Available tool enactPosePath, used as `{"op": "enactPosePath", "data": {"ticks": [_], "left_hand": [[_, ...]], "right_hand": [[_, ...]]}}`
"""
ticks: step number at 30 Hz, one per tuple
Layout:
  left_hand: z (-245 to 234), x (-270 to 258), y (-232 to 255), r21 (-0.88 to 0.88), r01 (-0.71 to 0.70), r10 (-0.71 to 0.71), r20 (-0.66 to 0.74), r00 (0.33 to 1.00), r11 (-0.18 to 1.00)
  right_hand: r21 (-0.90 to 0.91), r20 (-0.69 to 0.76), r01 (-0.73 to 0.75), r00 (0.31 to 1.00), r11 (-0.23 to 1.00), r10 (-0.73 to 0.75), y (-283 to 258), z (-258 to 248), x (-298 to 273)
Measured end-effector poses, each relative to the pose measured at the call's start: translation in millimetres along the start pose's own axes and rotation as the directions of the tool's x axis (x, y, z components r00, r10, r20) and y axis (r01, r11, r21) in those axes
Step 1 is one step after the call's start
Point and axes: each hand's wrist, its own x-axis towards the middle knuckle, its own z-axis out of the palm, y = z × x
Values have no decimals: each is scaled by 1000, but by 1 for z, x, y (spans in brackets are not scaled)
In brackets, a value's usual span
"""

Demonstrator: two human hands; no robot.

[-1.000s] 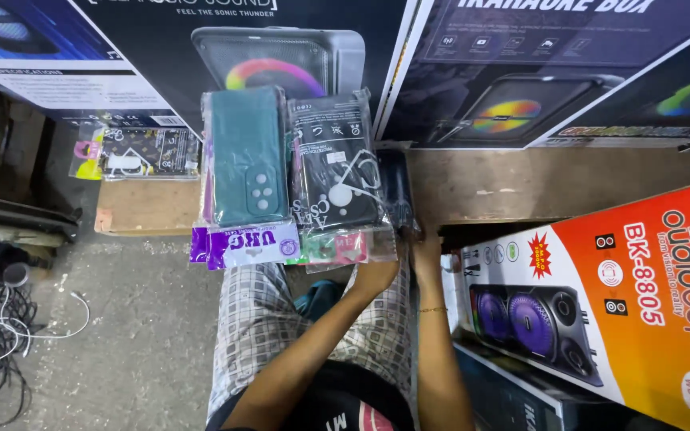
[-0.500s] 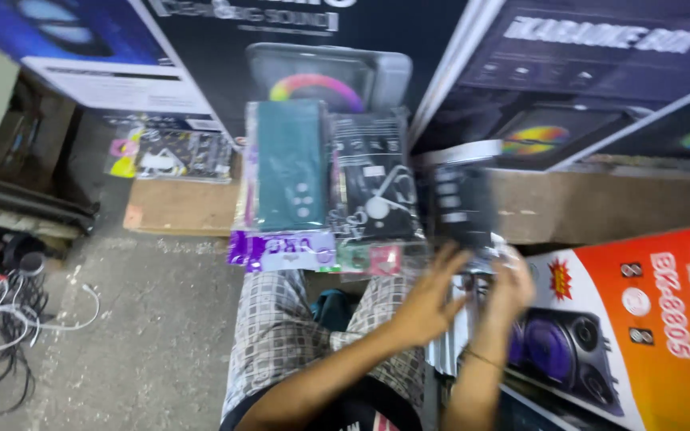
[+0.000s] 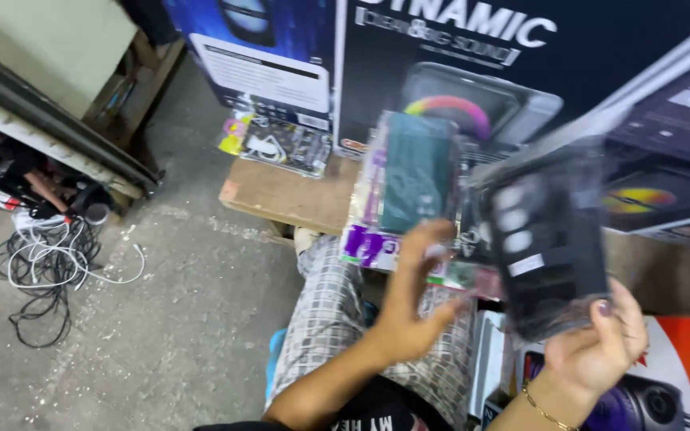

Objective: Sorting and inspecting various packaged mobile phone cases in a retail or storage setting.

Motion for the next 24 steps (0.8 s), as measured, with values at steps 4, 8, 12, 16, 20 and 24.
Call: {"op": "enactPosePath", "data": {"ticks": [4,8,12,16,20,24], "left_hand": [[-76,-4,-5,-307,-21,-51,-224,973,951],[-168,-27,0,-278,-131,-17,-474,880,952],[-238,-33,26,-312,-171,-117,-724,680,935],[-311,-67,-28,-246,-278,-17,-777,630,928],[-353,-59,-69,-243,-161,-146,-876,459,957],[-385,-42,-124,-314,-107,-227,-846,482,943]], "right_hand": [[-67,104,-100,989,993,106,49,31,-22],[-52,261,-403,878,914,402,107,115,-64],[-80,333,-581,751,810,571,160,198,-113],[-48,514,-623,655,781,554,193,256,-150],[-310,494,-470,663,826,563,250,275,-160],[-426,437,-298,759,854,482,341,247,-151]]}}
